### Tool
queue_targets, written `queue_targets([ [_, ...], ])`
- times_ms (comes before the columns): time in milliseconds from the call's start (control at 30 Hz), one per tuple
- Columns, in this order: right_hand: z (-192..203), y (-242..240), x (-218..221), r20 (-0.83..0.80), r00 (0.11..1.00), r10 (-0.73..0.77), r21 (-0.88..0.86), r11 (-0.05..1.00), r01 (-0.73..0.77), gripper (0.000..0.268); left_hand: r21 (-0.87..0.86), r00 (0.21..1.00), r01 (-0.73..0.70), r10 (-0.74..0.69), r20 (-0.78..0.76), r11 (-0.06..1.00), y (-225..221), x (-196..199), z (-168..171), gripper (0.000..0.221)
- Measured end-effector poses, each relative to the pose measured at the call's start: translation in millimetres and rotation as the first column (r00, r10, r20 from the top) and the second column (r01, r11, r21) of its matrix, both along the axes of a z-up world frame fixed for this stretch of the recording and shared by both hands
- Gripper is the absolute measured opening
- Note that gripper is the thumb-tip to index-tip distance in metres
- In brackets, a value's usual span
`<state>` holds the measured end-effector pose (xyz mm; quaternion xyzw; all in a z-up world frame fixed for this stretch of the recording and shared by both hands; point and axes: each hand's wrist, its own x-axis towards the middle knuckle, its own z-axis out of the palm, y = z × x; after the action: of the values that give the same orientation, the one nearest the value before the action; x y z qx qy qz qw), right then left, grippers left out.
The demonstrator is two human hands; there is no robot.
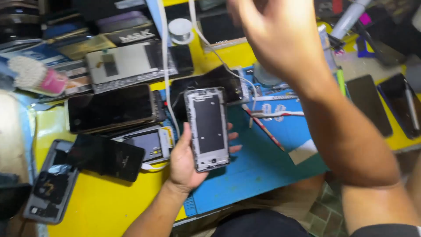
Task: Removing a broken screen from a mobile phone using a prying tool and inspecting the frame
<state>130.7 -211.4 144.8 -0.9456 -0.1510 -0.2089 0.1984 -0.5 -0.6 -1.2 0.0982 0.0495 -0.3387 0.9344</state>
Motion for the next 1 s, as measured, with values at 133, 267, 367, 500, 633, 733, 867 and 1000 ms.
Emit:
queue_targets([
  [133,1.9,16.2,-120.1,0.05,0.869,0.492,0.442,0.769,-0.461,0.011,0.017,1.0,0.02,-0.02,0.011,1.0,-5.1,0.6,-8.1,0.072],
  [267,-14.3,4.2,-162.1,0.04,0.607,0.794,0.649,0.441,-0.62,0.015,0.03,0.988,0.011,-0.015,0.152,0.999,-18.8,5.4,11.5,0.067],
  [367,-20.7,-15.4,-177.2,0.013,0.481,0.877,0.709,0.331,-0.623,0.022,0.064,0.975,0.011,-0.025,0.22,0.998,-23.5,14.8,25.2,0.067],
  [500,-22.1,-29.1,-186.8,0.019,0.307,0.951,0.749,0.19,-0.634,0.029,0.158,0.972,-0.04,0.002,0.236,0.987,-32.6,23.6,36.6,0.067],
  [633,-19.8,-20.5,-178.3,0.073,-0.049,0.996,0.779,-0.088,-0.621,0.04,0.063,0.956,-0.049,0.028,0.292,0.997,-32.4,23.5,46.9,0.069],
  [733,-23.4,-16.4,-170.9,0.094,-0.278,0.956,0.796,-0.239,-0.555,0.047,0.065,0.954,-0.038,0.017,0.299,0.997,-32.3,16.9,46.1,0.072],
  [867,-47.5,-86.9,-130.9,-0.563,0.352,0.747,0.407,0.622,-0.67,0.011,0.147,0.951,0.018,-0.062,0.304,0.989,-28.7,5.5,34.2,0.078],
  [1000,-75.4,-121.9,-69.8,-0.657,0.716,0.236,-0.177,0.875,-0.45,0.015,0.088,0.962,0.034,-0.057,0.267,0.996,-30.6,0.2,24.9,0.079],
])
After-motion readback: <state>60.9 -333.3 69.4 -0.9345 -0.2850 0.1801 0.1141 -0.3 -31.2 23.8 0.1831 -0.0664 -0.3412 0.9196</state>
